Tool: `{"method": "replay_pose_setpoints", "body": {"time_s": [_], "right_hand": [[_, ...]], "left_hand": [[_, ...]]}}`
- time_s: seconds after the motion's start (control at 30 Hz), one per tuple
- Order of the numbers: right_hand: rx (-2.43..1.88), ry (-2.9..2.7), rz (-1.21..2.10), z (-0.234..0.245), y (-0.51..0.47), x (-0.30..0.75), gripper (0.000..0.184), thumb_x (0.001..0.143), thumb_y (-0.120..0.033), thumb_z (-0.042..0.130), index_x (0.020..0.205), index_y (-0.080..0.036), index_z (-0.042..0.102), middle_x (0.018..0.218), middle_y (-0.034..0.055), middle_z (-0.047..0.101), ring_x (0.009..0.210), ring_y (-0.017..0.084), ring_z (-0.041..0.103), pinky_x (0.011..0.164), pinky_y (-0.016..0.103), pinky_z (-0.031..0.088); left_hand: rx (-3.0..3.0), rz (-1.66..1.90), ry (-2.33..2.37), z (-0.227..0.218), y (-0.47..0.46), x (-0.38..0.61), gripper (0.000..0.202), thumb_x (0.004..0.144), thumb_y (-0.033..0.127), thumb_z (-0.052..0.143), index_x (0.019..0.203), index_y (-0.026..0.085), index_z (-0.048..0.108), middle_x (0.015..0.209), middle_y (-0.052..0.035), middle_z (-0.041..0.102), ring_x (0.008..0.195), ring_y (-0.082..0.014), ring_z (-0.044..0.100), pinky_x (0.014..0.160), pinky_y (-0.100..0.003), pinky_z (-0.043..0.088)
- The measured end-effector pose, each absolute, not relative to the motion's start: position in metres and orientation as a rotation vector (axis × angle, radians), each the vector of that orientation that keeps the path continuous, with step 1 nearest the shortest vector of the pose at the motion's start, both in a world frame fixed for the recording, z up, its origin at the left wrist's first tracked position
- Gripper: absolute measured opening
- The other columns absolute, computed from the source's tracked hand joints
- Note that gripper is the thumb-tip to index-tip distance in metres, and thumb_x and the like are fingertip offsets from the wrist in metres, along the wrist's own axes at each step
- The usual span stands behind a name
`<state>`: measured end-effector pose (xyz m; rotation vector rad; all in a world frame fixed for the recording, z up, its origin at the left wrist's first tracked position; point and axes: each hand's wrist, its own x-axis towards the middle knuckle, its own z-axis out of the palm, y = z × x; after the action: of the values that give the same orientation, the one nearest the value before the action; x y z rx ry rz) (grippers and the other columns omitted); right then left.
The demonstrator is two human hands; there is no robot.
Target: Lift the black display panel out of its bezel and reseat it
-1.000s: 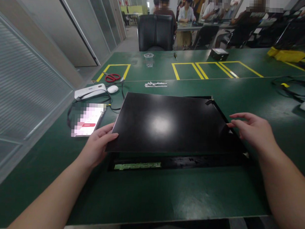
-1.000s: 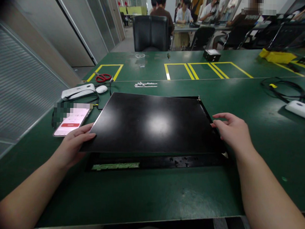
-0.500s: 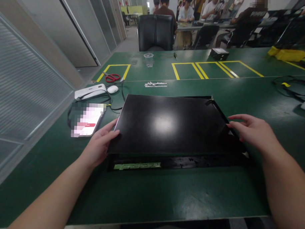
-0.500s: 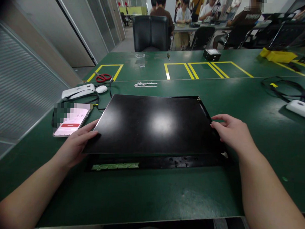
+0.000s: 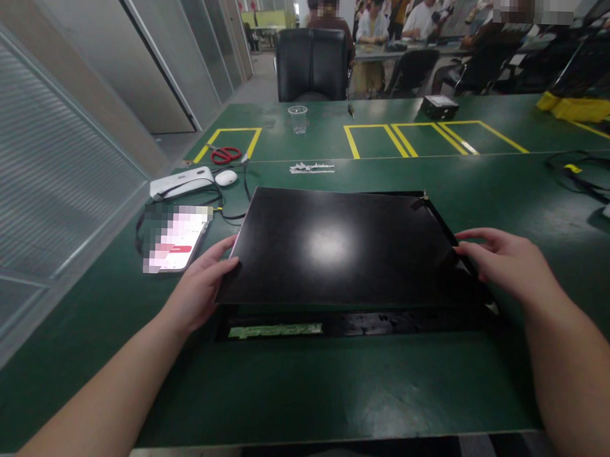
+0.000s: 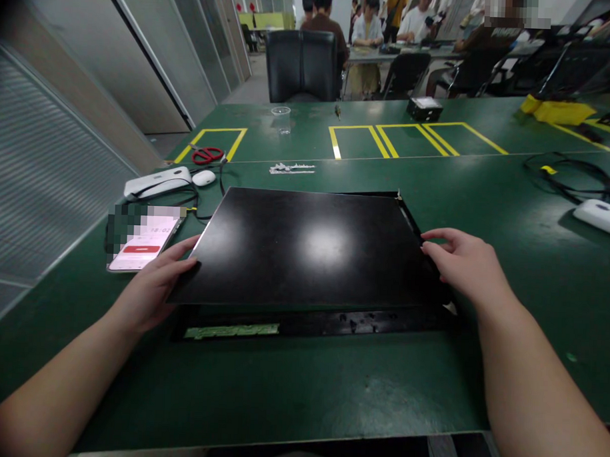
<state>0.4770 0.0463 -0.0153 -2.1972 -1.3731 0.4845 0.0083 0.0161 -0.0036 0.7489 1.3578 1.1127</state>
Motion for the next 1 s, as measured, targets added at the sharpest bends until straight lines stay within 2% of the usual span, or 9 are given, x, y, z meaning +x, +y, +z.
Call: {"method": "replay_pose_setpoints", "body": {"time_s": [0.2, 0.33, 0.5, 0.67, 0.73, 0.9, 1.0], "right_hand": [[-2.155, -1.389, 0.454, -0.019, 0.046, 0.479, 0.041, 0.068, -0.051, 0.067, 0.099, -0.026, 0.079, 0.053, -0.0032, 0.064, 0.046, 0.021, 0.060, 0.061, 0.039, 0.049], [-2.160, -1.392, 0.434, -0.019, 0.045, 0.477, 0.039, 0.069, -0.049, 0.066, 0.097, -0.026, 0.079, 0.058, -0.0017, 0.067, 0.046, 0.020, 0.059, 0.061, 0.039, 0.048], [-2.128, -1.330, 0.554, -0.016, 0.044, 0.473, 0.042, 0.069, -0.047, 0.064, 0.102, -0.026, 0.078, 0.082, 0.0021, 0.080, 0.046, 0.016, 0.056, 0.059, 0.038, 0.049], [-2.100, -1.282, 0.511, -0.018, 0.044, 0.473, 0.044, 0.070, -0.048, 0.066, 0.105, -0.025, 0.079, 0.091, 0.0023, 0.082, 0.048, 0.014, 0.057, 0.063, 0.037, 0.049], [-2.113, -1.282, 0.502, -0.019, 0.045, 0.474, 0.044, 0.070, -0.049, 0.065, 0.104, -0.025, 0.079, 0.089, 0.0017, 0.081, 0.047, 0.015, 0.058, 0.064, 0.038, 0.049], [-2.126, -1.326, 0.519, -0.023, 0.046, 0.476, 0.043, 0.067, -0.052, 0.070, 0.100, -0.025, 0.080, 0.068, 0.0001, 0.073, 0.048, 0.018, 0.059, 0.058, 0.037, 0.047], [-2.110, -1.343, 0.524, -0.025, 0.046, 0.478, 0.044, 0.069, -0.053, 0.070, 0.102, -0.026, 0.079, 0.066, -0.0002, 0.071, 0.048, 0.018, 0.059, 0.057, 0.036, 0.047]], "left_hand": [[0.749, 1.102, 1.356, -0.003, 0.017, 0.007, 0.081, 0.074, 0.016, 0.078, 0.152, 0.013, 0.058, 0.107, -0.0128, 0.085, 0.093, -0.0314, 0.081, 0.053, -0.024, 0.060], [0.734, 1.099, 1.367, -0.003, 0.016, 0.008, 0.079, 0.076, 0.015, 0.076, 0.153, 0.015, 0.058, 0.110, -0.0127, 0.085, 0.094, -0.0324, 0.082, 0.056, -0.027, 0.063], [0.725, 1.139, 1.335, -0.005, 0.016, 0.010, 0.080, 0.072, 0.016, 0.081, 0.150, 0.016, 0.061, 0.111, -0.0122, 0.085, 0.098, -0.0335, 0.082, 0.067, -0.032, 0.068], [0.746, 1.134, 1.341, -0.005, 0.015, 0.013, 0.077, 0.068, 0.017, 0.083, 0.143, 0.017, 0.065, 0.108, -0.0110, 0.086, 0.094, -0.0332, 0.082, 0.061, -0.031, 0.067], [0.747, 1.136, 1.366, -0.003, 0.015, 0.015, 0.075, 0.068, 0.018, 0.082, 0.141, 0.016, 0.066, 0.106, -0.0105, 0.086, 0.090, -0.0325, 0.083, 0.061, -0.031, 0.066], [0.703, 1.147, 1.408, 0.001, 0.014, 0.019, 0.073, 0.069, 0.014, 0.075, 0.141, 0.015, 0.065, 0.104, -0.0100, 0.086, 0.090, -0.0332, 0.083, 0.065, -0.035, 0.068], [0.682, 1.160, 1.432, 0.004, 0.014, 0.021, 0.072, 0.069, 0.013, 0.072, 0.140, 0.013, 0.065, 0.099, -0.0094, 0.086, 0.090, -0.0330, 0.082, 0.060, -0.032, 0.066]]}}
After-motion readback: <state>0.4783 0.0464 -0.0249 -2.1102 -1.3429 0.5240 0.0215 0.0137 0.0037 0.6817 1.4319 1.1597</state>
